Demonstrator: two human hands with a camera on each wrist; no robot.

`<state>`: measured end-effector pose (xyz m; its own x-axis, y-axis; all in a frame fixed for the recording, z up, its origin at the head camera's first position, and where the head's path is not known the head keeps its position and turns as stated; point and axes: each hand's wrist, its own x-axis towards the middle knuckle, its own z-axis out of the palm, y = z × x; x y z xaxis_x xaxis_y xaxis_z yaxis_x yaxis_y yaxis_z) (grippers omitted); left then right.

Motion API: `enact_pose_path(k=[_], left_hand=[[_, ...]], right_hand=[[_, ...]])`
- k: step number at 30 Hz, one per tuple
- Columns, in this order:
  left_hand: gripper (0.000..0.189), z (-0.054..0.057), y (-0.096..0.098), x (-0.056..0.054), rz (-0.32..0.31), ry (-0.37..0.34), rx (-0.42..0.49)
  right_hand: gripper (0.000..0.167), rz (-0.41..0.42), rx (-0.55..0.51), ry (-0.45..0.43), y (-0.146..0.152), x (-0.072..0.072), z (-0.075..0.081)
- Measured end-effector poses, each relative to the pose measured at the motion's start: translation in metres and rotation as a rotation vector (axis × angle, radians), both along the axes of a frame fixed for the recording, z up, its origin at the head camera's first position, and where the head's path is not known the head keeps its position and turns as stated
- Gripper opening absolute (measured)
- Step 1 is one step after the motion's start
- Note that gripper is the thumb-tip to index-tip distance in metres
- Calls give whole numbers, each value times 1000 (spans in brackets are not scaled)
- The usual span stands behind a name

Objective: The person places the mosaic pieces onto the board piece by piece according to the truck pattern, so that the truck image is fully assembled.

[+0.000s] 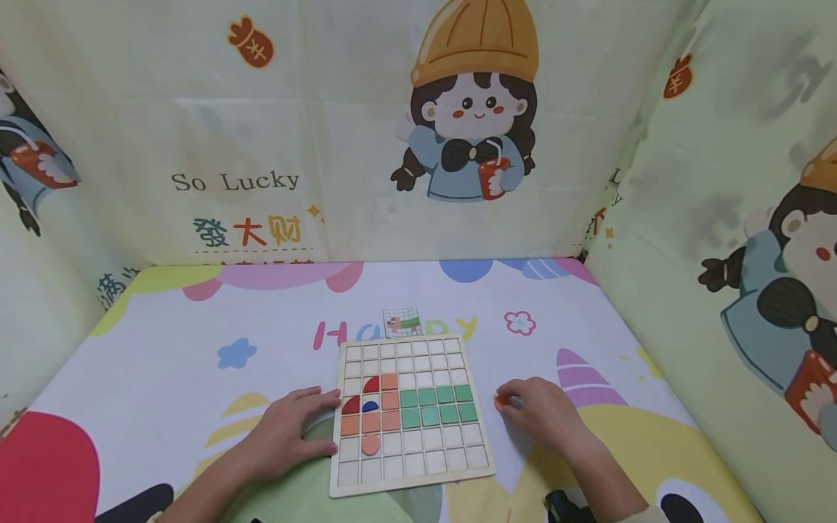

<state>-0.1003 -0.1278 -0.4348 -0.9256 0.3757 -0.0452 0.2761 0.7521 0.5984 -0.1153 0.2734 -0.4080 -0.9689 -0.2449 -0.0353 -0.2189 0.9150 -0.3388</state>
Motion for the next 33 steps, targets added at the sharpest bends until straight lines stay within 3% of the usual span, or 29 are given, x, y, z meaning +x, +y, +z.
enact_pose_path(k=[33], left_hand=[[65,-2,0,1,-9,14,2]], right_hand=[[16,10,-27,-14,-2,2,-2]])
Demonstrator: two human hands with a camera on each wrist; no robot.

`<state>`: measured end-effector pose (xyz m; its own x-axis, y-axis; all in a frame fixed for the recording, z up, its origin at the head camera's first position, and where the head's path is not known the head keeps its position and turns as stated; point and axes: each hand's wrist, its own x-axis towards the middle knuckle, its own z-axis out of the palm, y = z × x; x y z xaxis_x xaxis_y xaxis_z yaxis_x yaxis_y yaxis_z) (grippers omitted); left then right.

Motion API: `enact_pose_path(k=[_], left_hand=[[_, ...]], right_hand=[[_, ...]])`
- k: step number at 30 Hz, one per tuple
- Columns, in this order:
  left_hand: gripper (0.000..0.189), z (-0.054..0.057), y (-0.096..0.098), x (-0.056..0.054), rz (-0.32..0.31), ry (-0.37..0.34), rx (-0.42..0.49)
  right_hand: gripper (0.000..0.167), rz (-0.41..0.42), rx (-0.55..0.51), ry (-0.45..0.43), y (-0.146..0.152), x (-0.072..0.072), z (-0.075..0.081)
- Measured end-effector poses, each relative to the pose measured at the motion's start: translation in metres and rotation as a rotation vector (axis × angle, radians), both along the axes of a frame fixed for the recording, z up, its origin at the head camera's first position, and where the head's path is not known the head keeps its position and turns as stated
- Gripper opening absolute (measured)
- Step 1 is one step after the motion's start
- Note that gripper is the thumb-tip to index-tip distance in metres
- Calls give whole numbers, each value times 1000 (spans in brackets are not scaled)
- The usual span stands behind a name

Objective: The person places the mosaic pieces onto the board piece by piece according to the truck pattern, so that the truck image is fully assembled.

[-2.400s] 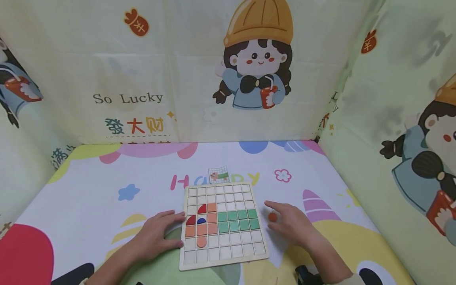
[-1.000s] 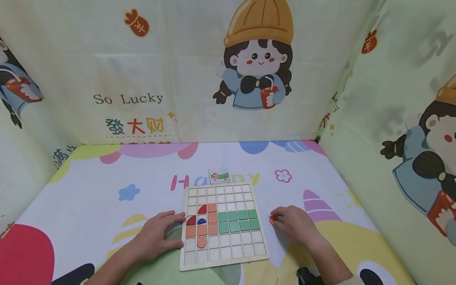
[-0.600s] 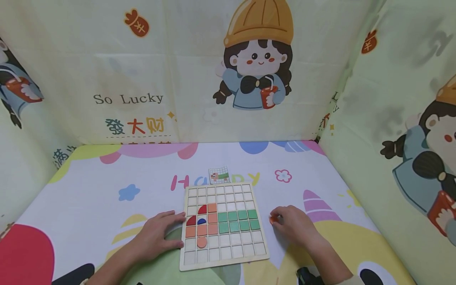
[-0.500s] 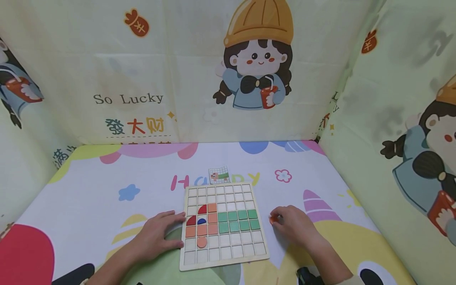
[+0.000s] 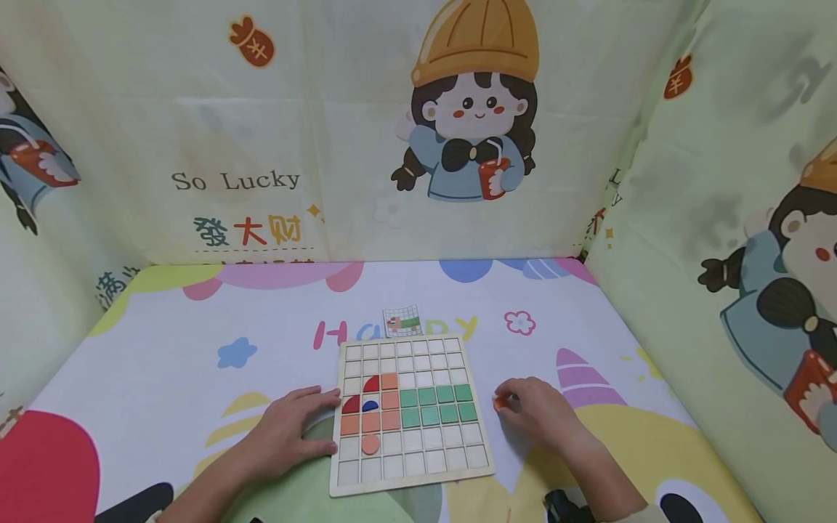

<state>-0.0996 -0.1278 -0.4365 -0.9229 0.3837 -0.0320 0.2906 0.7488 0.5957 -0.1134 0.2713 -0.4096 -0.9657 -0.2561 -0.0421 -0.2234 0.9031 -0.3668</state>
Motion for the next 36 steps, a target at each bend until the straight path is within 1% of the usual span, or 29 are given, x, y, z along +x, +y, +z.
enact_pose_path(k=[5,11,21,29,36], left_hand=[[64,0,0,0,4,2,-4],[64,-1,0,-1,-1,-2,-5],[65,-1,0,0,4,-5,-3],[64,-2,0,-1,3,0,-4],[65,0,1,0,11,-11,-7]], right_hand=[[15,-8,-12,-11,-2,2,2],[16,9,-18,-10,-6,3,4],[14,63,-23,65,-10,6,7],[12,97,-43,101,-14,10,7],[12,158,-60,134,-18,14,5]])
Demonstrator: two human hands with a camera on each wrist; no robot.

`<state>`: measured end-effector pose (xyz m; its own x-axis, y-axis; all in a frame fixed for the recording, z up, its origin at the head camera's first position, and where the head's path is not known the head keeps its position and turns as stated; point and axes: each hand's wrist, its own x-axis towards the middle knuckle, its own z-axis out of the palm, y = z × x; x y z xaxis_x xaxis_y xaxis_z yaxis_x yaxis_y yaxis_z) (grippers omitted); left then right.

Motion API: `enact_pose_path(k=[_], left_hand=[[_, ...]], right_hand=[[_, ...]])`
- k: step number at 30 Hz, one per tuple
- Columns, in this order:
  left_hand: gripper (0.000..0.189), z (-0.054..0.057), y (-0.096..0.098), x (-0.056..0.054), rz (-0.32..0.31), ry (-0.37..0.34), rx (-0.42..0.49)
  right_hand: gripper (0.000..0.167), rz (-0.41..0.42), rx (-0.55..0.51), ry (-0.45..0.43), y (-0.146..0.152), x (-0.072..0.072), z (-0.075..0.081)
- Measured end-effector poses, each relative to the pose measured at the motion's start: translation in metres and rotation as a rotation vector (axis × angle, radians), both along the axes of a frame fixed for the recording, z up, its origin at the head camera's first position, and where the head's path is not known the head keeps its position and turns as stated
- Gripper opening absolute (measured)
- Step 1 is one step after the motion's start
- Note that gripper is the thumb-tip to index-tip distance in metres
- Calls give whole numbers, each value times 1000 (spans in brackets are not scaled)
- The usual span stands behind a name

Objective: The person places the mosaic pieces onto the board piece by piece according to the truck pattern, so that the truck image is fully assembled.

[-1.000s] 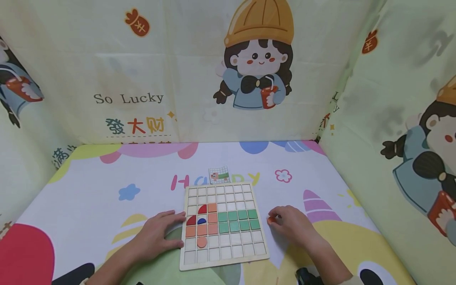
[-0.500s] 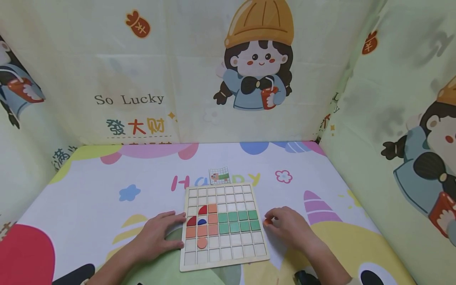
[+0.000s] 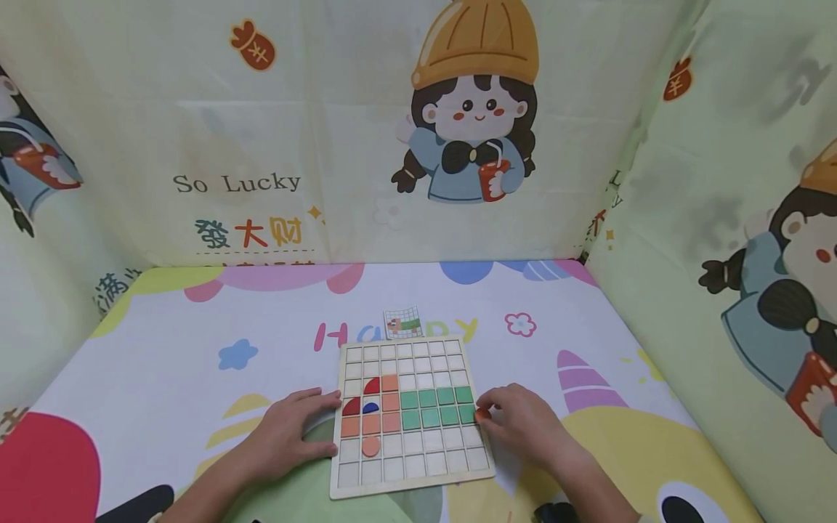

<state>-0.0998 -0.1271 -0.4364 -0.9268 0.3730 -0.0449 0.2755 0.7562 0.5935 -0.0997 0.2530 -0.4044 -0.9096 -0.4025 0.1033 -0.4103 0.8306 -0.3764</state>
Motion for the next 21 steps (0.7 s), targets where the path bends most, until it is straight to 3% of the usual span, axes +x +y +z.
enact_pose_path(k=[21], left_hand=[[65,2,1,1,-6,7,1]], right_hand=[[11,77,-11,20,-13,3,-5]])
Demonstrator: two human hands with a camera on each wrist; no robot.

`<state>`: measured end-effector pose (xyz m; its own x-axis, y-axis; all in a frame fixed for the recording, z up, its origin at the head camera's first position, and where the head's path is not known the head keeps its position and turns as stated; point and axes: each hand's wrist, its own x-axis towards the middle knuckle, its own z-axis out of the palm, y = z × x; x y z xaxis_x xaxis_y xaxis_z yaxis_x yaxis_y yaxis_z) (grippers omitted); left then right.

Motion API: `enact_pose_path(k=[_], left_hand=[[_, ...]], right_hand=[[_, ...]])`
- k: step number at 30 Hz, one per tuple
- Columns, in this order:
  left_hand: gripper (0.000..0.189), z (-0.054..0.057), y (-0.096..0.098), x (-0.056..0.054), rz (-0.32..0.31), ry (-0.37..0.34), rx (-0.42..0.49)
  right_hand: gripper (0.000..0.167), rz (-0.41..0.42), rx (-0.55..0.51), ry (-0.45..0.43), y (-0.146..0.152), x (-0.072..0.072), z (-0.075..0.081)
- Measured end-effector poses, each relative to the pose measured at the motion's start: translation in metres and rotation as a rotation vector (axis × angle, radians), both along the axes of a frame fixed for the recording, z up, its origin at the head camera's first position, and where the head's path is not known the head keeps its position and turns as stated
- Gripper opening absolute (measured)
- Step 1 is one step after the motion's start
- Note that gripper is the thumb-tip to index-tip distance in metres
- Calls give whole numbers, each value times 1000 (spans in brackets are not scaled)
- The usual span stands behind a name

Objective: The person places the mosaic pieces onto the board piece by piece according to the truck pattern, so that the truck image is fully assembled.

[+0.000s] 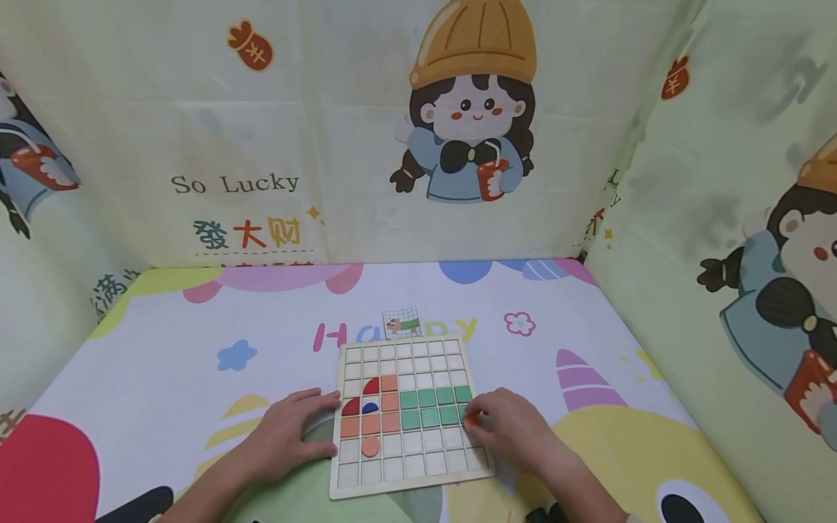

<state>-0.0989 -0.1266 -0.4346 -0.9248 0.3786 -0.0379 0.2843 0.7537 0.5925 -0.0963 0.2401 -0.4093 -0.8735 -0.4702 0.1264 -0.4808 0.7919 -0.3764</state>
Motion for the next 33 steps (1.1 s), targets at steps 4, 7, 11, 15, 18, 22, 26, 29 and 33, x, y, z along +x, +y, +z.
enact_pose_path(k=[4,7,11,15,18,22,26,29,33], left_hand=[[66,0,0,0,1,-3,-2],[66,0,0,0,0,-6,-5],[66,0,0,0,1,-7,-5],[66,-1,0,0,-1,-6,-3],[66,-1,0,0,-1,0,-4],[65,0,0,0,1,7,-2],[64,-1,0,0,1,5,-2],[65,-1,-1,0,0,2,-4],[65,-1,-1,-1,1,-1,0]], right_hand=[[9,7,-10,-5,-2,1,-1],[9,20,-25,2,-3,2,-3],[9,32,-28,7,-5,2,-5],[7,49,-27,17,-7,1,-4],[6,61,-22,28,-8,1,-4],[7,65,-21,36,-9,1,-4],[8,73,-21,42,-11,1,-4],[7,82,-18,51,-12,1,-4],[6,91,-17,51,-13,2,-4]])
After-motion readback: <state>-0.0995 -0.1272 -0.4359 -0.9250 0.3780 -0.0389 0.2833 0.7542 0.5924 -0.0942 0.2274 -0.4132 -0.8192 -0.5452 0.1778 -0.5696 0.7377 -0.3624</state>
